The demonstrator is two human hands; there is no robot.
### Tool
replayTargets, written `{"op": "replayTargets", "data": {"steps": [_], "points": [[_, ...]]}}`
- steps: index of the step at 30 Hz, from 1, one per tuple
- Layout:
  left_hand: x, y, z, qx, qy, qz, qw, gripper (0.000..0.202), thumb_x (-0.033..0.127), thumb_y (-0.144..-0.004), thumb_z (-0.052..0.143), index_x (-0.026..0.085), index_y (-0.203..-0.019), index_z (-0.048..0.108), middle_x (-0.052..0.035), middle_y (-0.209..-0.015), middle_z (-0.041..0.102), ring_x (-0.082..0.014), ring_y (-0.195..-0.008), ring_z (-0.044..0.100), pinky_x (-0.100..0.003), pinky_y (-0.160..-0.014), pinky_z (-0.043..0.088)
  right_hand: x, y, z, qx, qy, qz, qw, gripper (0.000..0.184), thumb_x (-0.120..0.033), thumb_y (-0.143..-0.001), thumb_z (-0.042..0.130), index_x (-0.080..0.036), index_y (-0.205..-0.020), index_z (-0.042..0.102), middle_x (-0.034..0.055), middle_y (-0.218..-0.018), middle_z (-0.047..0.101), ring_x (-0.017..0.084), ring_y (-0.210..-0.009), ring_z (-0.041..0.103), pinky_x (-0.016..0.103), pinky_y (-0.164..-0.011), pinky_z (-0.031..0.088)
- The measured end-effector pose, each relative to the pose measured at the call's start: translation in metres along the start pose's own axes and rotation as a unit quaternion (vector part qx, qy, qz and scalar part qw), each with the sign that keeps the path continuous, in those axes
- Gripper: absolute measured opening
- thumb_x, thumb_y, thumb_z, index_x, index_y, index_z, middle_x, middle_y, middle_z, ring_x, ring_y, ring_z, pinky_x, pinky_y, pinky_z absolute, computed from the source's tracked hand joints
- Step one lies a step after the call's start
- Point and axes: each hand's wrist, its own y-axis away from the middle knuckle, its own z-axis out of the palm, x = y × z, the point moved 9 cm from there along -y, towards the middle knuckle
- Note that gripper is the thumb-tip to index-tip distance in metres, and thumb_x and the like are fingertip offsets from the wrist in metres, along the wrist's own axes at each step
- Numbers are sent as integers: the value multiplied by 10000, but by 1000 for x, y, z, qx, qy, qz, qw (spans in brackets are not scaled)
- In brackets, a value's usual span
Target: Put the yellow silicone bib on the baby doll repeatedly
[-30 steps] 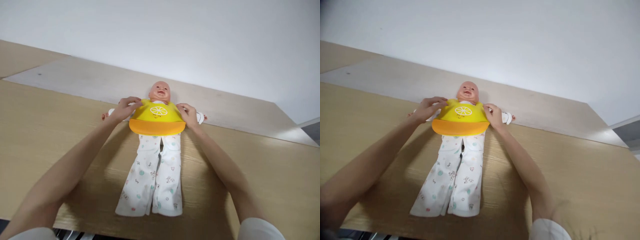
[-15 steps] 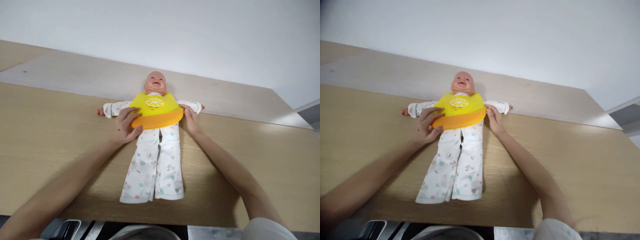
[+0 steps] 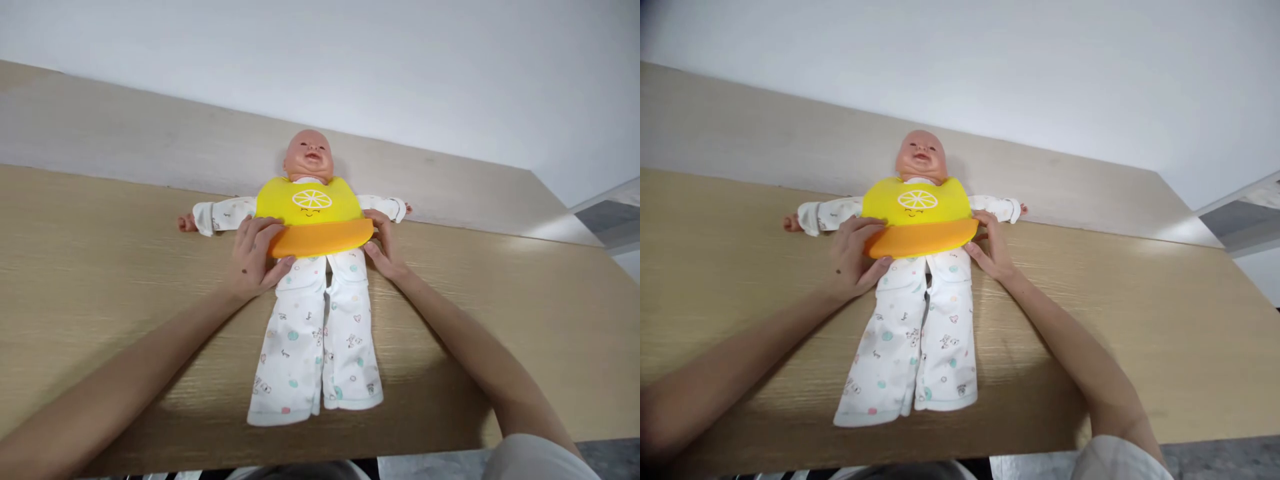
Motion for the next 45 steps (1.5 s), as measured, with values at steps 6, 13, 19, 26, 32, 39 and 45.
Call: {"op": "replayTargets", "data": {"steps": [6,13,19,26,32,39,45], "points": [[-2,2,1,-1,-25,-8,1000,409,410,-899,516,191,-1244,508,-146,-1163,592,-304,-1112,568,-537,-1049,415,10,0,2,-11,-48,4,999,518,-623,-849,581,-254,-1186,442,96,-1372,394,196,-1252,455,290,-807,543],[-1,3,-1,27,-23,-15,999,427,451,-917,477,207,-1267,491,-152,-1183,578,-315,-1106,547,-526,-997,434,19,2,3,-11,-67,50,996,487,-608,-839,598,-242,-1112,432,83,-1338,412,158,-1138,537,277,-809,539],[-3,3,2,8,-20,-36,999,419,480,-918,469,221,-1246,493,-152,-1224,572,-320,-1140,536,-527,-1000,439,14,1,3,-27,-62,47,997,535,-672,-825,559,-230,-1085,406,97,-1347,396,176,-1137,524,299,-831,526],[-7,2,5,-12,-6,-75,997,410,486,-924,441,220,-1225,524,-153,-1248,581,-316,-1143,541,-515,-1001,435,16,2,4,-14,-34,39,999,619,-742,-777,554,-208,-1053,405,119,-1366,341,205,-1155,483,338,-861,515],[-6,2,8,-32,13,-58,998,403,409,-951,438,177,-1278,483,-161,-1249,594,-300,-1181,551,-495,-1027,437,0,-6,-8,-46,64,-11,997,579,-669,-814,564,-199,-1125,433,141,-1409,373,263,-1282,440,470,-1040,442],[-3,2,6,-12,37,-30,999,425,373,-939,486,169,-1310,451,-164,-1248,604,-297,-1185,561,-493,-1020,462,-63,-20,-17,-98,196,-58,974,638,-582,-824,635,-221,-1322,463,119,-1322,542,282,-1224,514,495,-1063,420],[-8,2,7,-19,63,-70,995,451,399,-921,506,173,-1307,454,-160,-1230,620,-297,-1182,576,-498,-1020,466,-54,-15,-7,-40,158,27,986,609,-620,-777,681,-218,-1210,534,97,-1190,615,252,-1106,582,467,-980,486]]}}
